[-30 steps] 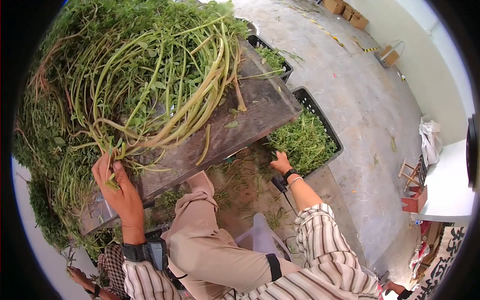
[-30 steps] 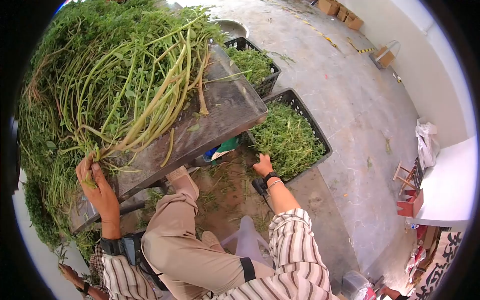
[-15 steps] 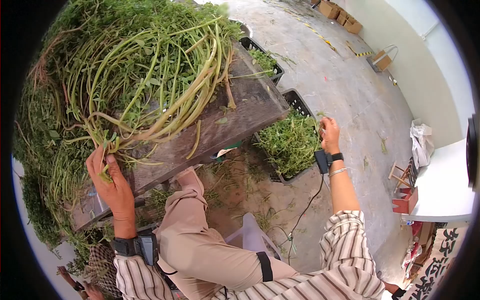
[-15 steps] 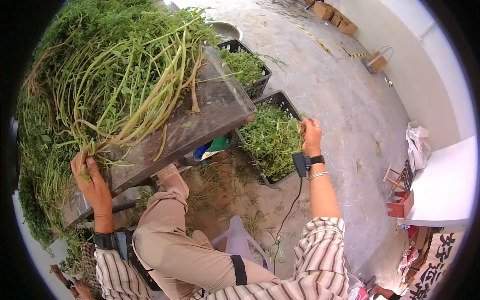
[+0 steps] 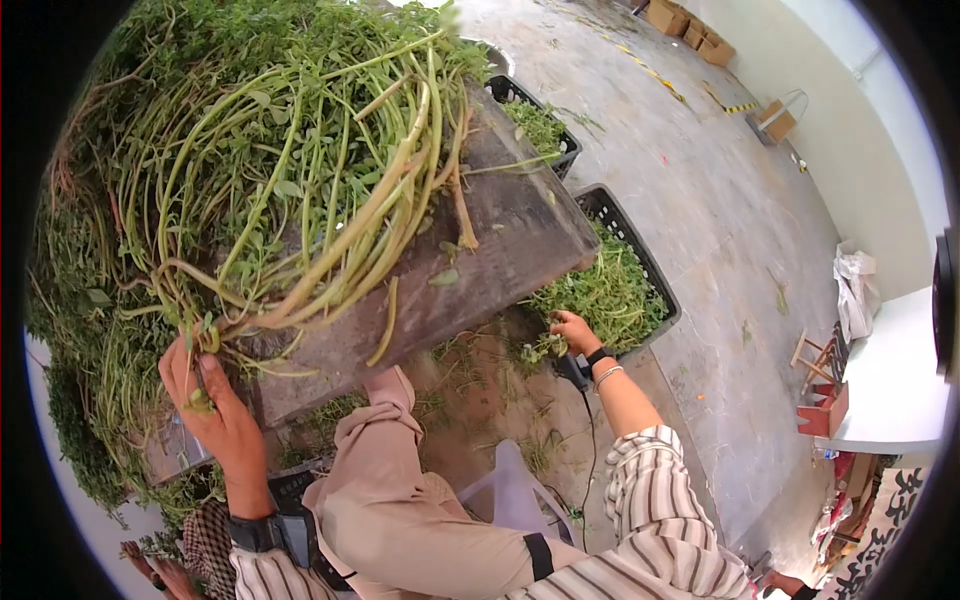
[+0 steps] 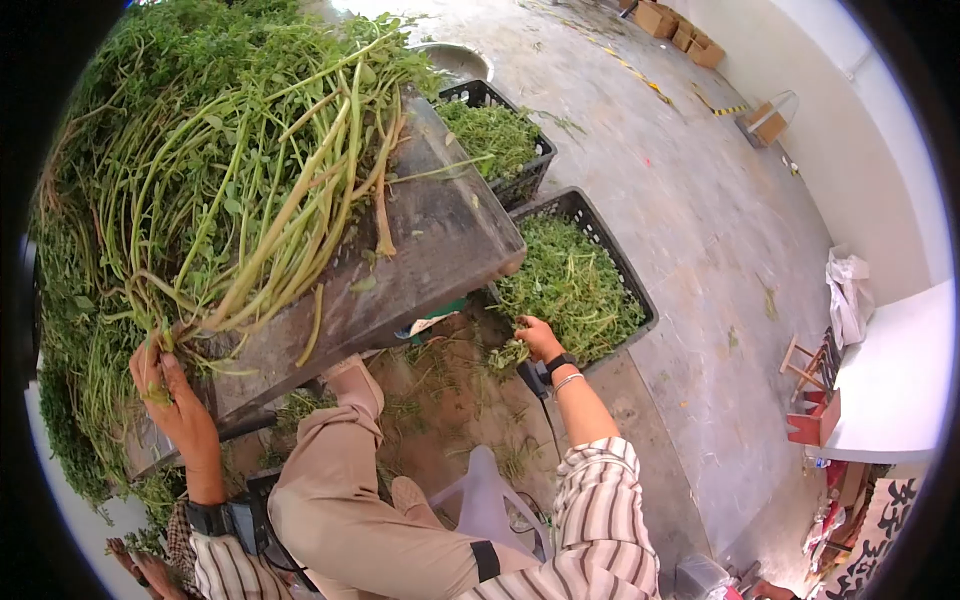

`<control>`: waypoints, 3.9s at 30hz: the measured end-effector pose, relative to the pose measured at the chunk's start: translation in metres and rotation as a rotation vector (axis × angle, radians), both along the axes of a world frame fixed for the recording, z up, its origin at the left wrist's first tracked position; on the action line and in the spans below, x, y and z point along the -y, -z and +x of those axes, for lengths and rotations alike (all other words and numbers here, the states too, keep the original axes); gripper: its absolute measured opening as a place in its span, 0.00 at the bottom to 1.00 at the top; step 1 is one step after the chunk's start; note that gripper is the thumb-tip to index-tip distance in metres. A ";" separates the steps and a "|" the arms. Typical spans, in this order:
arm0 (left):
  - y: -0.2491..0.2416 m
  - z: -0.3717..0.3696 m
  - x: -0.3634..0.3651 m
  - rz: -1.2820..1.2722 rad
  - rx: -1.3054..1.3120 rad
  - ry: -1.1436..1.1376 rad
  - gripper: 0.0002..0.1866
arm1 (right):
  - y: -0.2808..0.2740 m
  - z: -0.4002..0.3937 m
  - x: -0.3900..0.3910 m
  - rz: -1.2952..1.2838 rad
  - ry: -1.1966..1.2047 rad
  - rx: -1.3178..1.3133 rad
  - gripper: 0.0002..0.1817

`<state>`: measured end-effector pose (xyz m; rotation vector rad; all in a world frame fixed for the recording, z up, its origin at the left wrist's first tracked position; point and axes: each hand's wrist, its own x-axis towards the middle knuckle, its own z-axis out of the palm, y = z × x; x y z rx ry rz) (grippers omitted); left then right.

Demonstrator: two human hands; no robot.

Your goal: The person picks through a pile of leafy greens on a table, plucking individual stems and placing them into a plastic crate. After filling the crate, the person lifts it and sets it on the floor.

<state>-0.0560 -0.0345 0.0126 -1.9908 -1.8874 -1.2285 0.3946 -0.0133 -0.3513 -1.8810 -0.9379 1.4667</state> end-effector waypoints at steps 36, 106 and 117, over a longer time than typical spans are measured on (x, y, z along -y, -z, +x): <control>-0.027 0.021 0.019 0.084 -0.108 0.149 0.36 | -0.486 -0.198 -0.016 1.330 -0.642 0.226 0.26; 0.003 0.039 0.006 0.148 0.182 0.128 0.12 | -0.496 -0.286 -0.014 1.215 -0.465 -0.033 0.04; 0.015 0.024 -0.001 0.097 -0.005 0.132 0.20 | -0.500 -0.406 0.058 1.230 -1.431 0.086 0.25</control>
